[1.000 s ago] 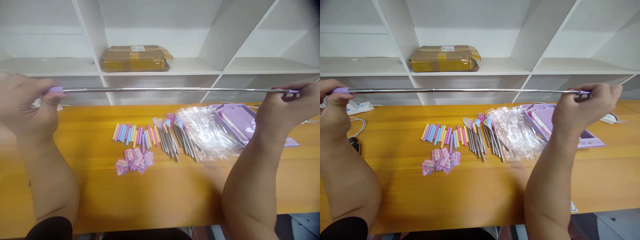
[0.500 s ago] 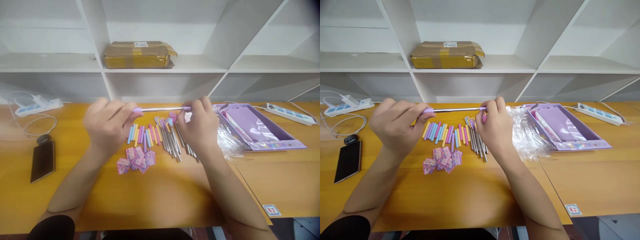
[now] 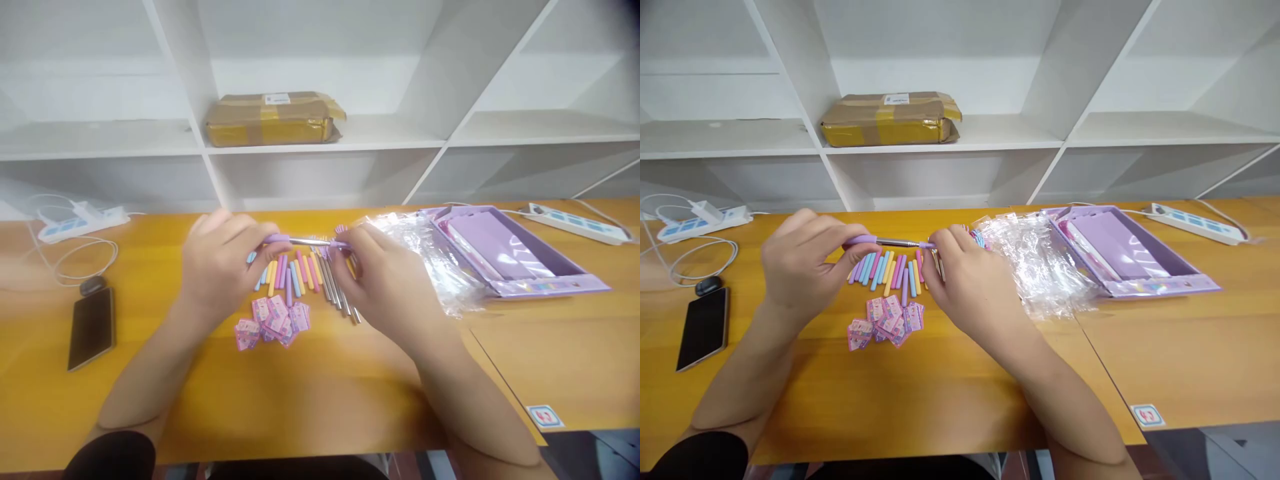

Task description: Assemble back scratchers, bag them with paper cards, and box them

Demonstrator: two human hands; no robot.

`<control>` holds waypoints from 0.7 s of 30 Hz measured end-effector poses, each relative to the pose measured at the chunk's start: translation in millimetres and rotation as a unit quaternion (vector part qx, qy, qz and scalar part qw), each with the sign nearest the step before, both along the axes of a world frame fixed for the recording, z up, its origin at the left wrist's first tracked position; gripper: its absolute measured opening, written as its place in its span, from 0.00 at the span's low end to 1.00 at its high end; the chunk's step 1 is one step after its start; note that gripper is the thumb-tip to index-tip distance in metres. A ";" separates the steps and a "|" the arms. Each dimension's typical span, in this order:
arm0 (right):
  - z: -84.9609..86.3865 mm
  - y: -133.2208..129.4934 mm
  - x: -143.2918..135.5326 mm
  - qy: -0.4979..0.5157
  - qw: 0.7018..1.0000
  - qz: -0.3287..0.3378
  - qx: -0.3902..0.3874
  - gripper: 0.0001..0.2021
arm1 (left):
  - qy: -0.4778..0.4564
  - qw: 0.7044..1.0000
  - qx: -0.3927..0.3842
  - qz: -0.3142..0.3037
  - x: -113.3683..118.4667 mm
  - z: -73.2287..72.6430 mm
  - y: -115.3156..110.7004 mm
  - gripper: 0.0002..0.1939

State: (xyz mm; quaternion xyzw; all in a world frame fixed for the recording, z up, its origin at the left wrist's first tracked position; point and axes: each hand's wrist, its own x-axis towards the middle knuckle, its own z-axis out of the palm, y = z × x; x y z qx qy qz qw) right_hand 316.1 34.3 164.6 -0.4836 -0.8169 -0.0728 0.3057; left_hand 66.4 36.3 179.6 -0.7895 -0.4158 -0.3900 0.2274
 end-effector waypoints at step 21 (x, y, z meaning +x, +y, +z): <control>5.3 27.5 15.0 -0.096 0.988 0.026 -0.119 0.17 | 0.048 0.994 -0.088 0.042 6.2 -19.9 15.9 0.12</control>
